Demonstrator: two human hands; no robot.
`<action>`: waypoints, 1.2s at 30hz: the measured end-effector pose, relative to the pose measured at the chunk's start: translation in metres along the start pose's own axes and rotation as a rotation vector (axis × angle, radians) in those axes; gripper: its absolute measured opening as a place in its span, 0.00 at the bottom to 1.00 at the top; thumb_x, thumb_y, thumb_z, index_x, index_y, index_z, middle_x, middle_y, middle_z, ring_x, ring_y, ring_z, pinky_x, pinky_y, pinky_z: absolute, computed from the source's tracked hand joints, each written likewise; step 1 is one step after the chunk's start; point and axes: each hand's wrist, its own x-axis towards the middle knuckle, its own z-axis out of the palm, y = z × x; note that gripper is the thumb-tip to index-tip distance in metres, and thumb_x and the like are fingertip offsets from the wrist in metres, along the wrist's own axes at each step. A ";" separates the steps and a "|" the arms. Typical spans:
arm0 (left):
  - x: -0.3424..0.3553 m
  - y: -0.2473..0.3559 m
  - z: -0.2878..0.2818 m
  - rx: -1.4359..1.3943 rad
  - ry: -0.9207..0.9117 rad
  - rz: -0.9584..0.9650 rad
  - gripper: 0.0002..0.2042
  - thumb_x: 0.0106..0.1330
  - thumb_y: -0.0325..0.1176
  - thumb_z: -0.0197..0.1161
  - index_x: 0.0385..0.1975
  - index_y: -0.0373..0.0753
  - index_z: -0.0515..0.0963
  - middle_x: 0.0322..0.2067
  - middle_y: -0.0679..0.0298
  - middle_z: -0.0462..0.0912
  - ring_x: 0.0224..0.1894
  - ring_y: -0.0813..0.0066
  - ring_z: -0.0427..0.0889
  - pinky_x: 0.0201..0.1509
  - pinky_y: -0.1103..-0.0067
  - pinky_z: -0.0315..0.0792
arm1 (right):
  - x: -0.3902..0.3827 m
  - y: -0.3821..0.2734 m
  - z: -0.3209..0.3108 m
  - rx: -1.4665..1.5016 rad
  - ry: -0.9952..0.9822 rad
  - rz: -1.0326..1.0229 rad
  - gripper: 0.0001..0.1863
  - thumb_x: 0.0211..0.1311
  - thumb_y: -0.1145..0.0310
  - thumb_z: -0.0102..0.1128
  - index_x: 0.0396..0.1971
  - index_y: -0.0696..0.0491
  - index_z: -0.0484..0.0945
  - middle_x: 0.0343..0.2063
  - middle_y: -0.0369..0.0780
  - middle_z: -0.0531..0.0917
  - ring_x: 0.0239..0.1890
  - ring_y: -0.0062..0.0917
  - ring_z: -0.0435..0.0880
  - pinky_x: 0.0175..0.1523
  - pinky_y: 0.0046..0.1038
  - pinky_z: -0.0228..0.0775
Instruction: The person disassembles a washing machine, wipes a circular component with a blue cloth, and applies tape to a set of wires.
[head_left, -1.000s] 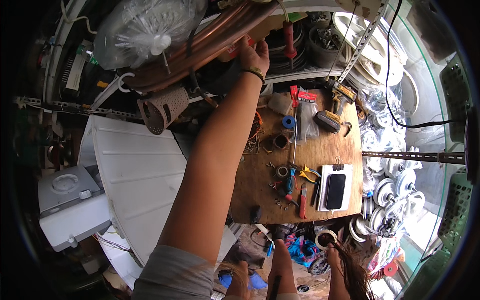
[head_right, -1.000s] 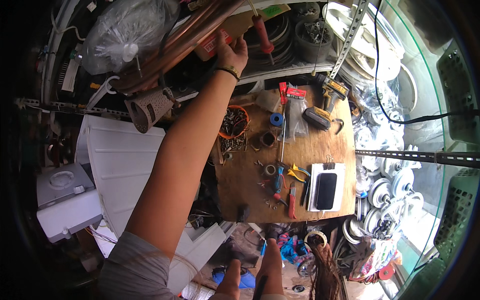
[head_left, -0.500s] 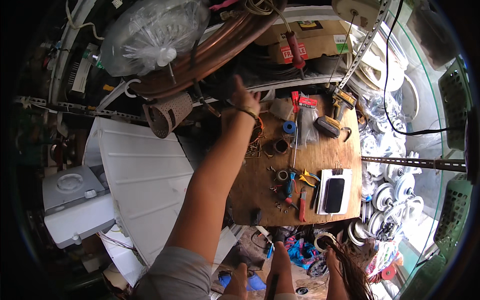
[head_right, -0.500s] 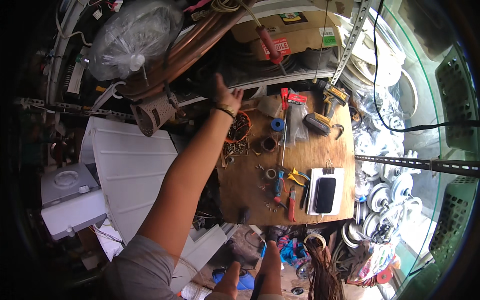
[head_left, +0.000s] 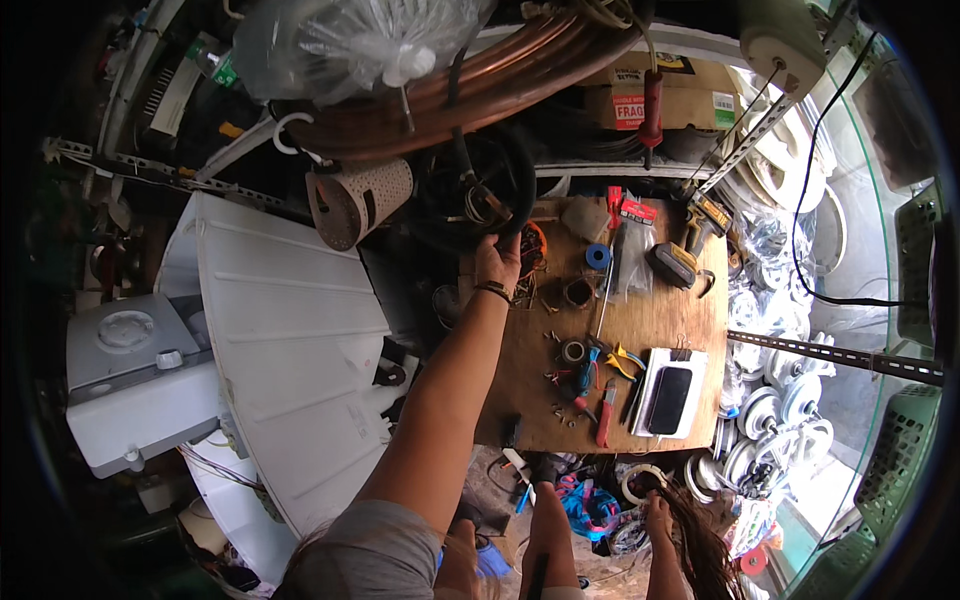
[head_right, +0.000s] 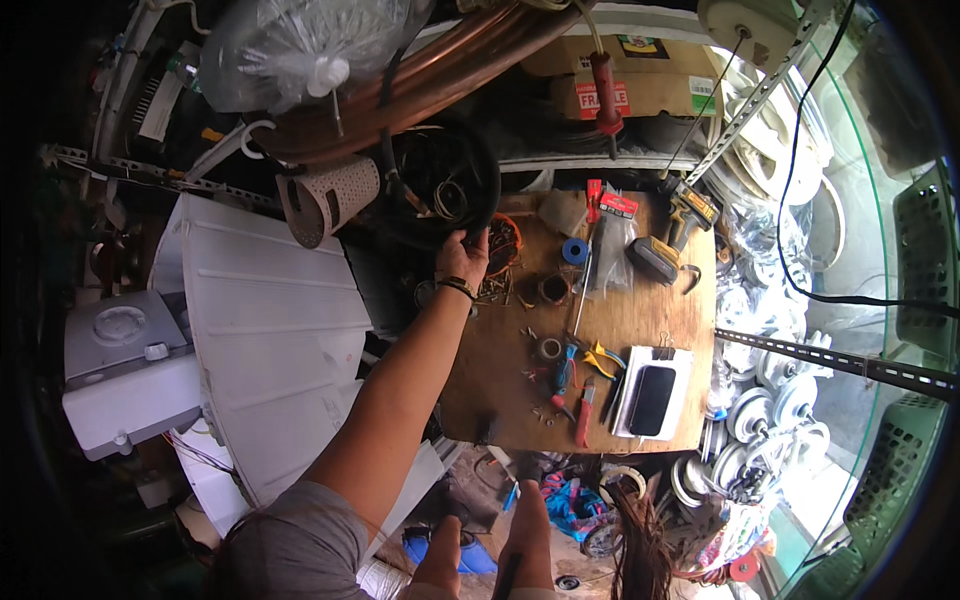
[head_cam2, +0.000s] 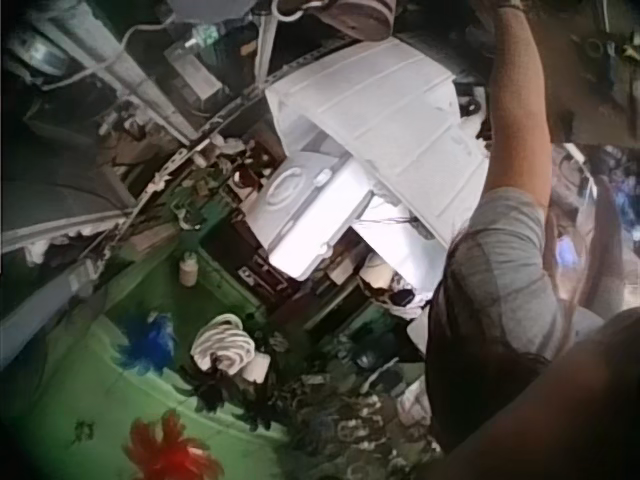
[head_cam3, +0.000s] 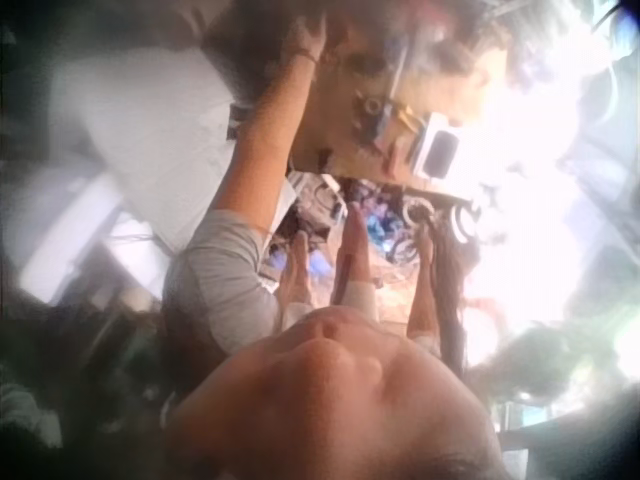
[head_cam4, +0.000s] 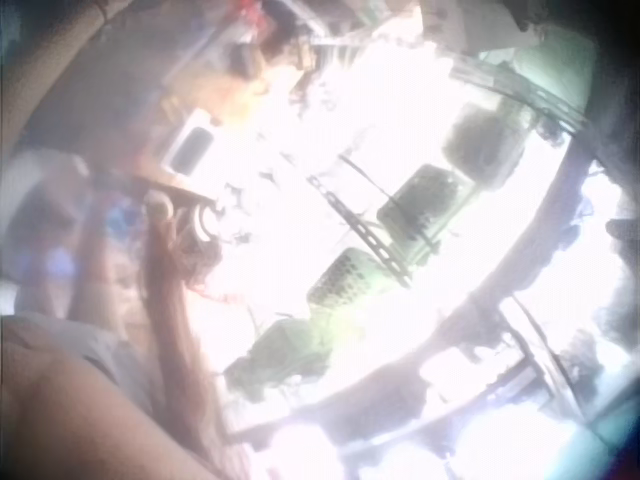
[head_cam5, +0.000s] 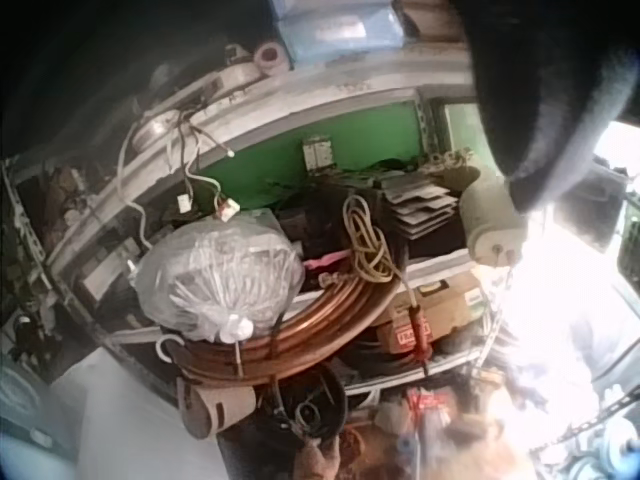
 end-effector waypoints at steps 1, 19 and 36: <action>-0.003 -0.001 -0.005 -0.008 0.015 -0.010 0.10 0.61 0.18 0.52 0.42 0.27 0.72 0.45 0.53 0.78 0.48 0.60 0.79 0.54 0.67 0.79 | -0.003 -0.003 -0.002 -0.035 0.003 0.009 0.17 0.59 0.57 0.57 0.35 0.58 0.76 0.25 0.39 0.76 0.23 0.23 0.72 0.30 0.33 0.66; 0.015 0.083 0.003 0.169 -0.073 -0.181 0.14 0.57 0.22 0.51 0.44 0.25 0.68 0.45 0.49 0.76 0.47 0.53 0.79 0.51 0.66 0.81 | -0.012 0.003 0.002 -0.161 -0.039 0.094 0.23 0.60 0.53 0.53 0.45 0.57 0.74 0.40 0.48 0.77 0.42 0.31 0.74 0.48 0.34 0.65; 0.040 0.087 0.085 0.284 -0.013 -0.259 0.21 0.64 0.28 0.49 0.55 0.25 0.58 0.51 0.41 0.69 0.53 0.43 0.73 0.47 0.68 0.83 | -0.035 0.017 0.017 -0.189 -0.022 0.123 0.20 0.62 0.57 0.53 0.46 0.56 0.74 0.38 0.45 0.77 0.41 0.28 0.75 0.46 0.32 0.65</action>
